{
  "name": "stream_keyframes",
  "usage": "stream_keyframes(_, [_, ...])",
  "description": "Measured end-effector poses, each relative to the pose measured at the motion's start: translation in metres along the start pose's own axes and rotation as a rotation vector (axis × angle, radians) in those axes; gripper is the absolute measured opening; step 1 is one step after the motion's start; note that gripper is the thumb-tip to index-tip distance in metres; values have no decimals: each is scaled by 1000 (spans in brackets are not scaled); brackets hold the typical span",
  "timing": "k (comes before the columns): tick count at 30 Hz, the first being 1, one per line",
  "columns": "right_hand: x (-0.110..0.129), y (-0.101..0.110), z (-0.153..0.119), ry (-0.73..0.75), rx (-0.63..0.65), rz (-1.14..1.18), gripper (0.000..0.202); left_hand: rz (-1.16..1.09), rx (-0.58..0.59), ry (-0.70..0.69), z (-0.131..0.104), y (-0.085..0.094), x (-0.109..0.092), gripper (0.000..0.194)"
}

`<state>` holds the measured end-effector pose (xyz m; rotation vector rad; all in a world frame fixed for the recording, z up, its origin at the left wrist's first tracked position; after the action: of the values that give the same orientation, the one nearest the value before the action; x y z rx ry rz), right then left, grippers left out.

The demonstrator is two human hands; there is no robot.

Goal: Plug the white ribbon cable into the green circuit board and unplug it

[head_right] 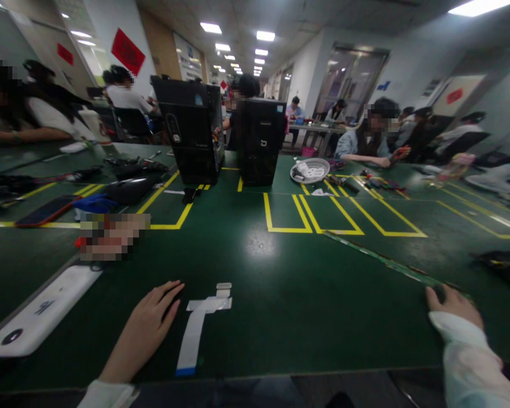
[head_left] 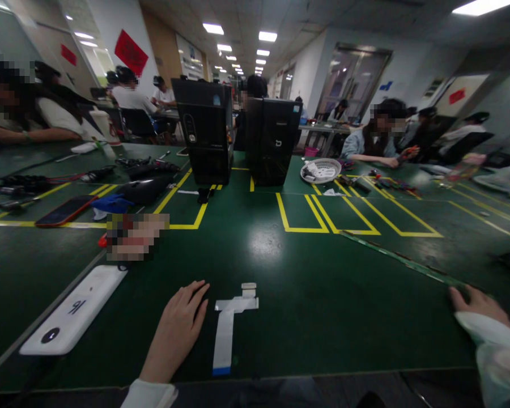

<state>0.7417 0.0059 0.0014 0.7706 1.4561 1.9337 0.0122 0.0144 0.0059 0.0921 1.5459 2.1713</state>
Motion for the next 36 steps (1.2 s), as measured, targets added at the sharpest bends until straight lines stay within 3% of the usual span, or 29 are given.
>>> stream_keyframes(3, [8, -1, 9, 16, 139, 95, 64, 2, -2, -6, 0, -1, 1, 41])
stream_keyframes(10, [49, 7, -1, 180, 101, 67, 46, 2, 24, -4, 0, -2, 2, 43])
stream_keyframes(18, [132, -7, -28, 483, 26, 72, 50, -3, 29, 17, 1, 2, -1, 43])
stream_keyframes(24, [193, -18, -67, 746, 7, 207, 56, -15, 12, 9, 1, 1, 0, 42])
stream_keyframes(31, [247, -5, -121, 1029, -40, 311, 57, -12, 13, -5, 0, 0, 1, 42])
stream_keyframes(36, [278, 7, -159, 1155, -41, 309, 60, -3, -2, -4, 0, 1, -1, 41])
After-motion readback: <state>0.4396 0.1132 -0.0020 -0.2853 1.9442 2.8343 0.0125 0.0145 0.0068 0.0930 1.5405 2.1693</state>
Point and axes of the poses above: each hand's wrist, its own z-axis towards the middle knuckle, its own y-axis out of the back of the hand, x = y × z, the point moved 2 cm from there along z, towards the middle knuckle, and after that the axes turned 7 degrees about -y, right-handed, at the moved point
